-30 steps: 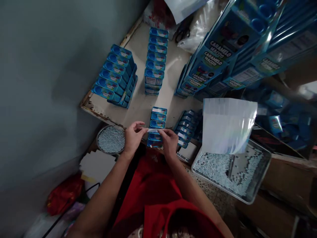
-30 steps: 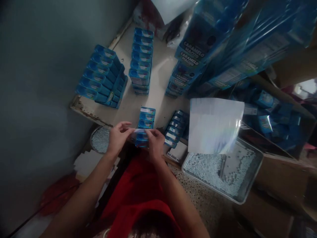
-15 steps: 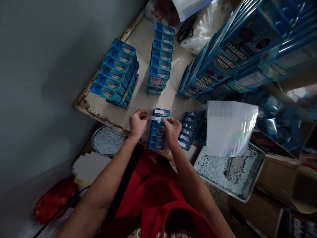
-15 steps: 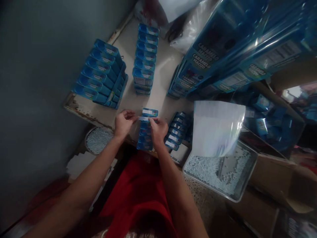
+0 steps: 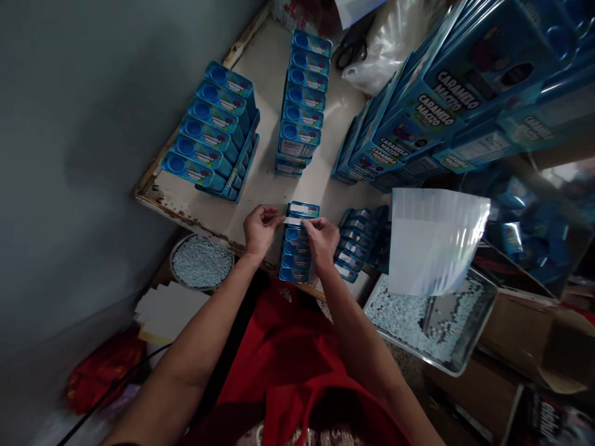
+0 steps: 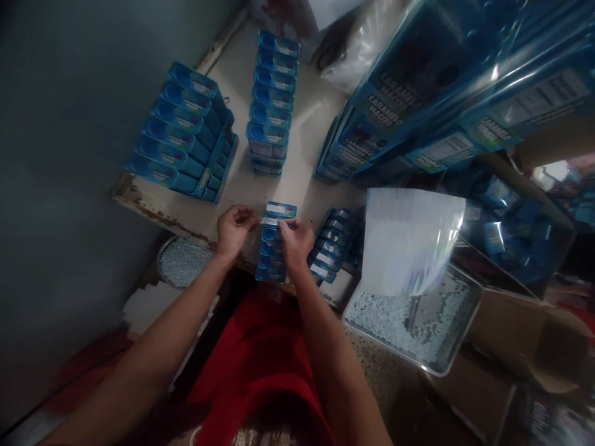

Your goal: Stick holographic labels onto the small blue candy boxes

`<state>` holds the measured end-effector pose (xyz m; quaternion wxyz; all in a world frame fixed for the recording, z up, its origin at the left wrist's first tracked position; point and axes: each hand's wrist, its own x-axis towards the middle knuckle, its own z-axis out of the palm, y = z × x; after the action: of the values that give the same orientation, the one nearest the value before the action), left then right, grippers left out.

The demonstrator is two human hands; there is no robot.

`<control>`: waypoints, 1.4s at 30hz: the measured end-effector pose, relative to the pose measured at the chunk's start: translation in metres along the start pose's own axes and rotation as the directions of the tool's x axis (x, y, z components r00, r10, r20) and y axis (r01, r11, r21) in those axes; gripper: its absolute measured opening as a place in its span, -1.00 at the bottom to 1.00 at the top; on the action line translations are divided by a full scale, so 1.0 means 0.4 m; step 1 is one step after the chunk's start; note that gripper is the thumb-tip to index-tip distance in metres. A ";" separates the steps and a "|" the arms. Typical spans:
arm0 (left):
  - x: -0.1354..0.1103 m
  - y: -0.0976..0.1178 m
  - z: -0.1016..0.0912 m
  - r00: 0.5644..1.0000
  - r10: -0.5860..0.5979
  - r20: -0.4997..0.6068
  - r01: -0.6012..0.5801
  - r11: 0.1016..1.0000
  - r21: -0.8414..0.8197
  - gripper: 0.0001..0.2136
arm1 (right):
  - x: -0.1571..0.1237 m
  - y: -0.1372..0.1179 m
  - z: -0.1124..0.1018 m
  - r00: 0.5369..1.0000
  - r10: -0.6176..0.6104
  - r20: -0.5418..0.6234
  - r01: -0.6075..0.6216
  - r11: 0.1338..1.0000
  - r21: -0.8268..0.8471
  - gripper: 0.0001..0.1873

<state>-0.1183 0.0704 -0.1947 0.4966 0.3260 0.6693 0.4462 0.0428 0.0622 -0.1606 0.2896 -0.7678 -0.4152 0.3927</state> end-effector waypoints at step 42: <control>-0.112 0.061 -0.049 0.947 -0.303 0.103 0.311 0.947 -0.074 -0.64 | -0.067 0.022 0.007 0.996 -0.045 -0.076 0.057 0.983 0.173 -0.69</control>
<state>-0.1239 0.0353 -0.1534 0.6040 0.2151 0.6680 0.3777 0.0348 0.0351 -0.1594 0.3806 -0.7421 -0.3879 0.3923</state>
